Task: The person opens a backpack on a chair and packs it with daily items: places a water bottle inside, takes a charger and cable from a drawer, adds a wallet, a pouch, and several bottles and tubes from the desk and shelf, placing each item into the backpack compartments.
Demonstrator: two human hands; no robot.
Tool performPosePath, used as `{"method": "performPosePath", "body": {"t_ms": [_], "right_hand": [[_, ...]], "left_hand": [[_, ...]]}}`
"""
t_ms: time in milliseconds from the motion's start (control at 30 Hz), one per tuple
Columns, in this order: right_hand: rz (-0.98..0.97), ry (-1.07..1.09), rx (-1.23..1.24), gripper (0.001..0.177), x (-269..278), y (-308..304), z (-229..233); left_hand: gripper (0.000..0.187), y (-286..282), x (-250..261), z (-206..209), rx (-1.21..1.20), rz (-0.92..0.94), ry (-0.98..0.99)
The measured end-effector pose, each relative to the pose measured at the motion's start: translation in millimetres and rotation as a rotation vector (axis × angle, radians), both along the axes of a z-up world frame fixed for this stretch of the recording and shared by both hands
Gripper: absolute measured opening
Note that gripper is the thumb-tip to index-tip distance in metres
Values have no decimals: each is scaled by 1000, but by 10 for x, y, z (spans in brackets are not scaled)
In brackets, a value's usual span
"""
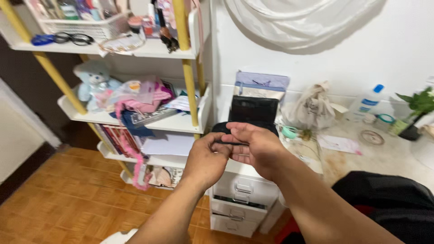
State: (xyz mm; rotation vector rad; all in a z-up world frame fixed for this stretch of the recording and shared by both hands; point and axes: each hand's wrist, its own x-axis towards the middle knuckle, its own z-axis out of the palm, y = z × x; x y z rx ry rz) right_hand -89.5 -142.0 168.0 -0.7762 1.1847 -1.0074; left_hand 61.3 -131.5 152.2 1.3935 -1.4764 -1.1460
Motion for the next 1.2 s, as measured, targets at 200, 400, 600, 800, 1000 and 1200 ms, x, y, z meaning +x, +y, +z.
{"method": "performPosePath", "body": {"t_ms": [200,400,600,800,1000,1200], "right_hand": [[167,46,-194,40,63,22,403],[248,117,-301,38,164,-51,775],[363,191,-464,40,509,-202,1185],[406,378,-546,37,1047,-484,1395],[489,386,-574,36,1783,-1037,1365],[477,512,-666,31,2517,-1696,1329]], "left_hand": [[33,93,112,279,-92,47,195],[27,40,214,567,-192,52,317],[24,-49,579,901,-291,113,298],[24,-296,1127,1079,-301,119,315],[24,-785,1875,1030,-270,136,288],[20,-1506,2746,848,-356,114,222]]}}
